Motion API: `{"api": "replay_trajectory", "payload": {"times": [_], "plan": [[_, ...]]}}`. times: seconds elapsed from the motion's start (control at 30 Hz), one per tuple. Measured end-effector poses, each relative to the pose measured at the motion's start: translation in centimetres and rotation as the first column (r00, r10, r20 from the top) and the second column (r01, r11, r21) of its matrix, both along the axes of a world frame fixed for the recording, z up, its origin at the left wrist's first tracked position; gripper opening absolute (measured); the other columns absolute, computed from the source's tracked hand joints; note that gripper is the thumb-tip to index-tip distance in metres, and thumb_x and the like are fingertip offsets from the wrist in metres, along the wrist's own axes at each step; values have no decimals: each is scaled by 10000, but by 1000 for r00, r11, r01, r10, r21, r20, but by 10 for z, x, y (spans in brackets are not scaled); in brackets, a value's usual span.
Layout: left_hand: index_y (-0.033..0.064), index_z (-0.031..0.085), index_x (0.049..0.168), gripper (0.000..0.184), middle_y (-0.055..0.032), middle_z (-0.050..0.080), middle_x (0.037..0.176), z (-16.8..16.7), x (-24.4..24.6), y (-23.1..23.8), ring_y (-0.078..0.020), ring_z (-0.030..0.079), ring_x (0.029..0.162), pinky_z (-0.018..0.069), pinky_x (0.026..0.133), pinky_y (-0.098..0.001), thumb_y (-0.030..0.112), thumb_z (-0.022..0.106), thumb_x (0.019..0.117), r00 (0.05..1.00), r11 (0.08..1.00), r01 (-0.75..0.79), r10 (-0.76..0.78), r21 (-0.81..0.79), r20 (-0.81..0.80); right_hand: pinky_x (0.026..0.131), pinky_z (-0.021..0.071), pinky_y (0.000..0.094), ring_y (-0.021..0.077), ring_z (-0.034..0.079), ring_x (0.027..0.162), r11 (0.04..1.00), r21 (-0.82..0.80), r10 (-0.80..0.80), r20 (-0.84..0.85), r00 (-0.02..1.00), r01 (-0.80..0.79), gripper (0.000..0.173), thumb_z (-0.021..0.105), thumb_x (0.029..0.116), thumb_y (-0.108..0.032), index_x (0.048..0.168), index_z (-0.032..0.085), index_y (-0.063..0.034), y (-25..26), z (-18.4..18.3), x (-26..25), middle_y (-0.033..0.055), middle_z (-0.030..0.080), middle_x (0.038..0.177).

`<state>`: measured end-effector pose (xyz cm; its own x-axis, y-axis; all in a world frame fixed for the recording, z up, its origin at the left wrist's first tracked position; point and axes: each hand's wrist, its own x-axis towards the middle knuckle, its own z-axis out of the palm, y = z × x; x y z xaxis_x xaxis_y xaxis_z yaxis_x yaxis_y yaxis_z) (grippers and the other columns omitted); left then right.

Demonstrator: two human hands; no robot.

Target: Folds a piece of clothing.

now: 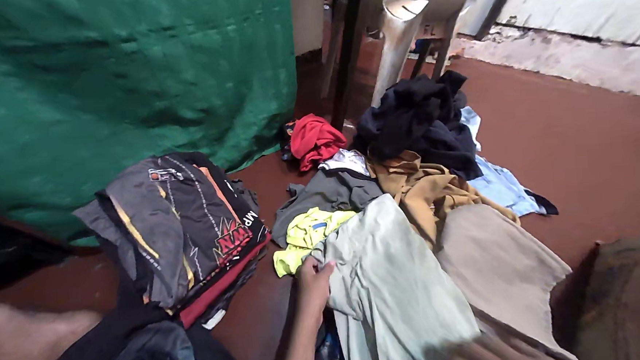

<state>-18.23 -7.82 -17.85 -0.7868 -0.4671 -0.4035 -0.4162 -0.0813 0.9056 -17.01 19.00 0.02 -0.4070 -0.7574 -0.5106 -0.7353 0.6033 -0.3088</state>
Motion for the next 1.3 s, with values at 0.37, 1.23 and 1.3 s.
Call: {"api": "replay_trajectory", "payload": {"times": [0.37,1.23,1.3], "plan": [[5,482,1410,467,-224,596,1286,24,13,-10,-311,641,1041,548,846,-475,324,525,1071,989,917,-22,-37,399,141,1021,440,631,461,531,1266,940,-213,-253,91,963,267,418,580,1019,-326,1309,628,-30,-146,-125,-118,252,584,1330],[-38,687,1071,261,-143,696,990,2,11,41,-221,672,937,549,858,-410,195,680,952,970,991,-44,13,-123,-242,667,578,312,125,648,705,100,-476,-398,785,474,874,168,416,1082,-111,1026,556,-36,-134,-141,-124,53,627,816],[-24,661,1011,221,-77,645,872,6,14,39,-134,620,810,525,764,-331,186,592,1007,966,997,65,-73,-43,-247,655,562,295,117,632,697,89,-515,-426,754,500,853,161,422,1078,-100,1024,557,-30,-133,-139,-122,53,610,817]]}}
